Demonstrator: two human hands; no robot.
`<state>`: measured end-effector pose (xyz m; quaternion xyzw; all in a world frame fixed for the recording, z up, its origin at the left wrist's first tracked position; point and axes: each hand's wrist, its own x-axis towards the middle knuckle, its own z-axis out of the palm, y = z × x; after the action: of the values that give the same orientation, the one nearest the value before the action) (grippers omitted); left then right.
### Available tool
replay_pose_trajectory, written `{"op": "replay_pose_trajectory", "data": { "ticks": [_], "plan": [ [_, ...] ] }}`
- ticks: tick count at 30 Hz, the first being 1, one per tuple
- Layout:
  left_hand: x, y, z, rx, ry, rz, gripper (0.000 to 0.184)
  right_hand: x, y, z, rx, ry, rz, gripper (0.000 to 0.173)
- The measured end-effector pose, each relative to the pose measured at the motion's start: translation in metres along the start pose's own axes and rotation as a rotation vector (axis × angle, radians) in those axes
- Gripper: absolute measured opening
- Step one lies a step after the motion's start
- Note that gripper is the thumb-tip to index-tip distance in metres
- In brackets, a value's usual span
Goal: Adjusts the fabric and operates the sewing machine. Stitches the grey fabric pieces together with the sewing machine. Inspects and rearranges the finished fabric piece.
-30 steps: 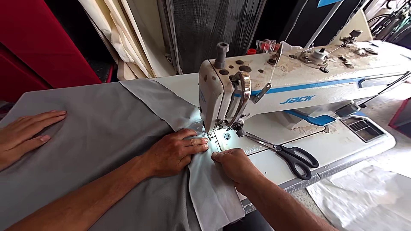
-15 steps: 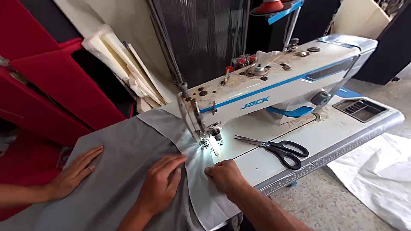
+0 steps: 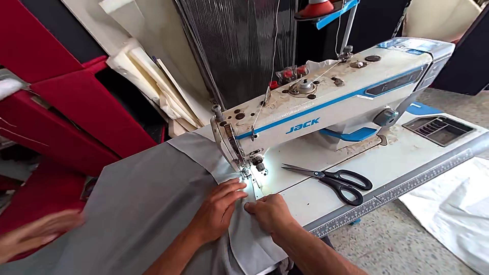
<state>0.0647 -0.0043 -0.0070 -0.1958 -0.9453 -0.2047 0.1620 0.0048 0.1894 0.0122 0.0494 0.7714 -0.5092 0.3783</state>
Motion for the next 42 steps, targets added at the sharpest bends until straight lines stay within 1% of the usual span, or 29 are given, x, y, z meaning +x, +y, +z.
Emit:
{"op": "replay_pose_trajectory", "data": {
  "ticks": [2, 4, 6, 9, 12, 15, 17, 18, 20, 21, 23, 27, 30, 36, 42],
  "plan": [
    [-0.005, -0.013, -0.007, -0.022, -0.07, 0.092, 0.043, -0.001, 0.0, 0.0, 0.012, 0.007, 0.004, 0.025],
    [-0.012, -0.019, -0.015, 0.025, -0.112, 0.156, 0.044, -0.001, 0.002, 0.0, 0.045, 0.014, 0.01, 0.024],
    [-0.014, -0.028, -0.014, 0.083, -0.1, 0.229, 0.04, -0.002, 0.002, 0.0, 0.101, 0.027, 0.011, 0.022],
    [-0.014, -0.045, -0.003, 0.096, -0.008, 0.308, 0.028, -0.005, 0.003, 0.0, 0.148, 0.053, 0.005, 0.021],
    [-0.014, -0.054, -0.004, 0.09, -0.032, 0.351, 0.029, -0.008, 0.008, 0.002, 0.173, 0.083, -0.018, 0.021],
    [-0.003, -0.047, -0.012, 0.102, -0.13, 0.335, 0.028, -0.011, 0.01, 0.006, 0.176, 0.126, -0.033, 0.02],
    [0.005, -0.038, -0.012, 0.069, -0.146, 0.255, 0.033, -0.013, 0.012, 0.01, 0.161, 0.167, -0.041, 0.018],
    [0.006, -0.034, -0.007, 0.028, -0.107, 0.212, 0.037, -0.014, 0.012, 0.012, 0.145, 0.189, -0.047, 0.017],
    [0.003, -0.031, 0.012, -0.04, 0.032, 0.175, 0.037, -0.014, 0.013, 0.015, 0.115, 0.225, -0.062, 0.017],
    [0.0, -0.031, 0.019, -0.049, 0.076, 0.192, 0.036, -0.014, 0.012, 0.015, 0.107, 0.236, -0.068, 0.017],
    [-0.003, -0.032, 0.026, -0.053, 0.087, 0.256, 0.034, -0.014, 0.012, 0.015, 0.095, 0.24, -0.073, 0.017],
    [-0.002, -0.033, 0.025, -0.057, 0.003, 0.307, 0.038, -0.015, 0.012, 0.017, 0.091, 0.252, -0.088, 0.017],
    [-0.004, -0.037, 0.024, -0.069, -0.033, 0.323, 0.039, -0.015, 0.01, 0.018, 0.074, 0.25, -0.071, 0.018],
    [0.001, -0.04, 0.019, -0.031, -0.152, 0.349, 0.047, -0.014, 0.008, 0.02, 0.113, 0.22, -0.037, 0.019],
    [0.002, -0.045, 0.018, -0.015, -0.172, 0.368, 0.047, -0.015, 0.011, 0.025, 0.145, 0.222, -0.05, 0.019]
  ]
}}
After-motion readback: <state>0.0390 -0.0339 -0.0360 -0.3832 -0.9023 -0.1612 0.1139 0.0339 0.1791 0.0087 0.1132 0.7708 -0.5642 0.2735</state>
